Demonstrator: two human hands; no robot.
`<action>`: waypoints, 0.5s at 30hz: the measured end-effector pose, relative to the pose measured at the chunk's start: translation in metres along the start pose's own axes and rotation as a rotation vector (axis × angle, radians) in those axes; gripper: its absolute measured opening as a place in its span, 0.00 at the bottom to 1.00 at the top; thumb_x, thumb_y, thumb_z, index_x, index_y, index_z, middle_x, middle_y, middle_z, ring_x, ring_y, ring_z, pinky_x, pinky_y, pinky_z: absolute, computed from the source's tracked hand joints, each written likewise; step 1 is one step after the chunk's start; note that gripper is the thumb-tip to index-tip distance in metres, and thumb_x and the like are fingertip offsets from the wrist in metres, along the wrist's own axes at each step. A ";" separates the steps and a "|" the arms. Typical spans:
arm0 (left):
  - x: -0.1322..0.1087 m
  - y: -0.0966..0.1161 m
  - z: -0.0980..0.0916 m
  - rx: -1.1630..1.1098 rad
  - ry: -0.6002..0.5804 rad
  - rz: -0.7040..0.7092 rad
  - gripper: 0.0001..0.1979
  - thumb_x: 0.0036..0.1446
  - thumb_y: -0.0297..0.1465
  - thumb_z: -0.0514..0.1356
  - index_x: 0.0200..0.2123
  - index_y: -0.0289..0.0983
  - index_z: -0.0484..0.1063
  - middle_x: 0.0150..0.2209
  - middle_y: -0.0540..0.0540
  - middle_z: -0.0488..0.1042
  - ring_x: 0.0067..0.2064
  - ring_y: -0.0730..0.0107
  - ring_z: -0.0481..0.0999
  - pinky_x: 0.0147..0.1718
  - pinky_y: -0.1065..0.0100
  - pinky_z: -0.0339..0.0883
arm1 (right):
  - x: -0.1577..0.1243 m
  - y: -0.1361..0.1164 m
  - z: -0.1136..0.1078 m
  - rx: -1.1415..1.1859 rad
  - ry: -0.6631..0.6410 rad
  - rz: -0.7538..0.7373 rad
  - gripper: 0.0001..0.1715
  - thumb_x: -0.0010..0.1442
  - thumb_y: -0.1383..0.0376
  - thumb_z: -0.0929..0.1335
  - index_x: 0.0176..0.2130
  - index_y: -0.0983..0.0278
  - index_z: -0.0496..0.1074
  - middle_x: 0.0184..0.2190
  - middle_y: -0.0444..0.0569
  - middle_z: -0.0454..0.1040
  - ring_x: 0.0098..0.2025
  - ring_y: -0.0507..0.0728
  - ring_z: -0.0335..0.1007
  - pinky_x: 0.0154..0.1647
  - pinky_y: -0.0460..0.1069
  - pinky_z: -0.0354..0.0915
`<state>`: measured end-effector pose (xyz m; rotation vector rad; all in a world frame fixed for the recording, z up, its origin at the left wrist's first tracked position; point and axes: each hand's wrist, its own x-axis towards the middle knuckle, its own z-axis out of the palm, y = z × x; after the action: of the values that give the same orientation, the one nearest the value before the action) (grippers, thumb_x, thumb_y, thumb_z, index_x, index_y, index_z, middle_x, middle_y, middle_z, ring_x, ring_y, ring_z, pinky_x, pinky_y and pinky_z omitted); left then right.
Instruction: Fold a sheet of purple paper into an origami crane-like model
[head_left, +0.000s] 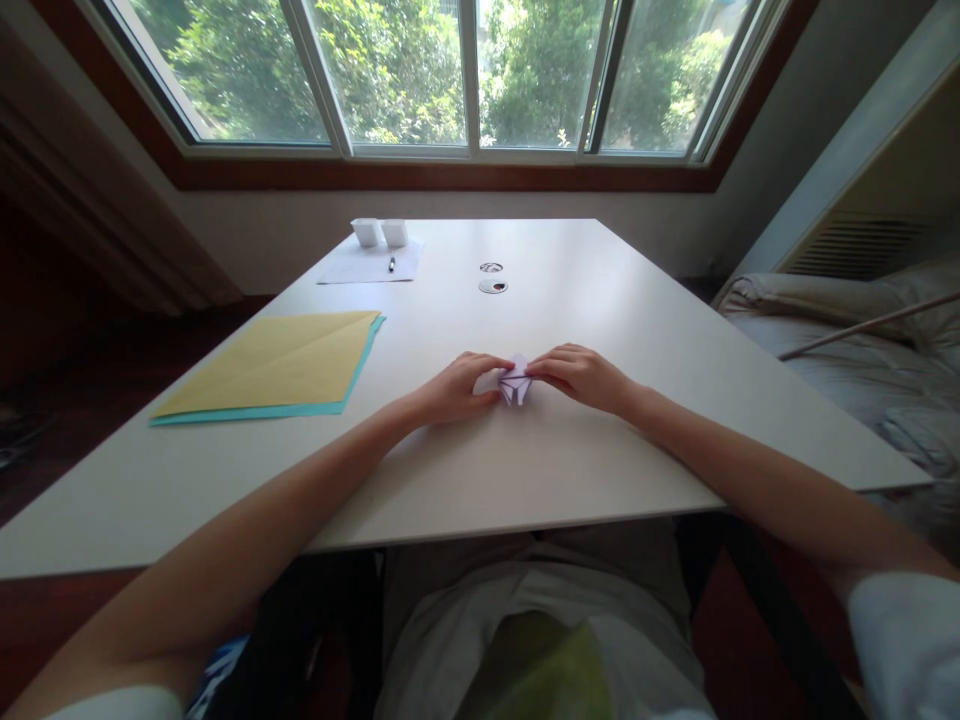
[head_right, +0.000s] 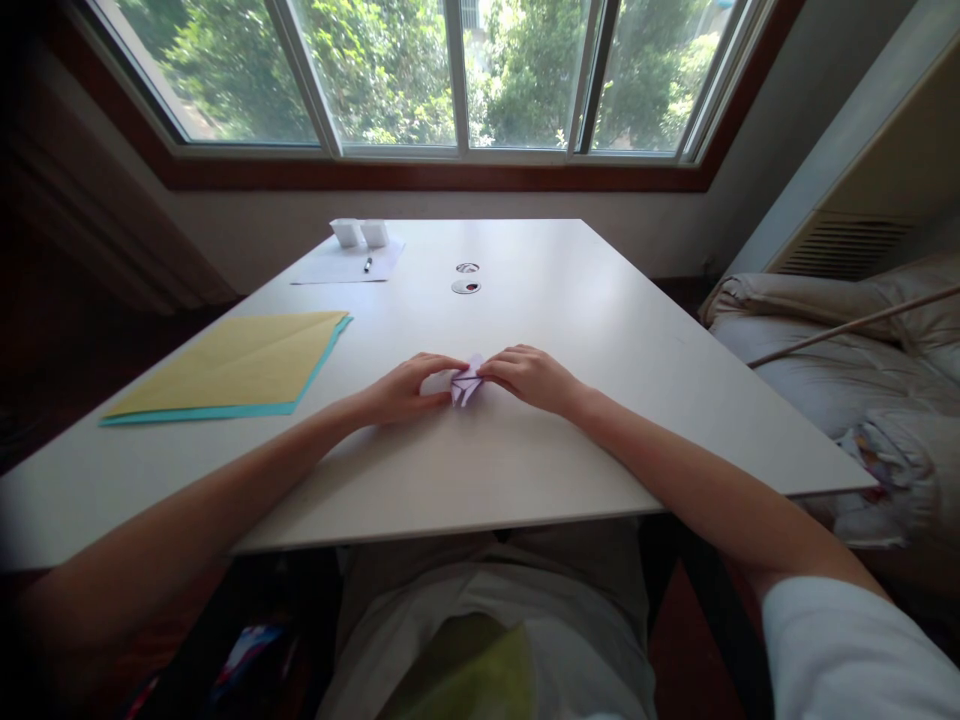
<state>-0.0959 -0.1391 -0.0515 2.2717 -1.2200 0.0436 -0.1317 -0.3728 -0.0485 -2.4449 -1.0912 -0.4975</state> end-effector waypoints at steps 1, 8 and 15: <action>0.001 0.001 -0.001 -0.037 0.016 -0.030 0.21 0.52 0.34 0.57 0.51 0.38 0.67 0.49 0.44 0.71 0.51 0.62 0.68 0.51 0.62 0.58 | 0.000 -0.002 -0.001 0.031 0.057 0.035 0.13 0.62 0.62 0.61 0.40 0.61 0.73 0.38 0.49 0.77 0.40 0.55 0.71 0.44 0.51 0.64; 0.007 0.001 0.003 -0.563 0.163 -0.139 0.22 0.52 0.35 0.59 0.50 0.33 0.65 0.41 0.40 0.75 0.42 0.64 0.74 0.41 0.63 0.68 | 0.006 -0.013 -0.003 0.322 0.370 0.378 0.12 0.58 0.58 0.64 0.36 0.62 0.73 0.32 0.46 0.76 0.35 0.54 0.73 0.38 0.50 0.69; 0.008 0.017 0.003 -0.646 0.199 -0.145 0.18 0.51 0.37 0.61 0.43 0.32 0.68 0.37 0.40 0.75 0.40 0.64 0.75 0.39 0.63 0.69 | 0.009 -0.009 0.000 0.560 0.394 0.445 0.14 0.55 0.56 0.67 0.36 0.64 0.72 0.30 0.47 0.75 0.32 0.53 0.72 0.38 0.51 0.70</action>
<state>-0.1056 -0.1544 -0.0444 1.7315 -0.8098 -0.1545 -0.1329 -0.3619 -0.0417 -1.8991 -0.4245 -0.4283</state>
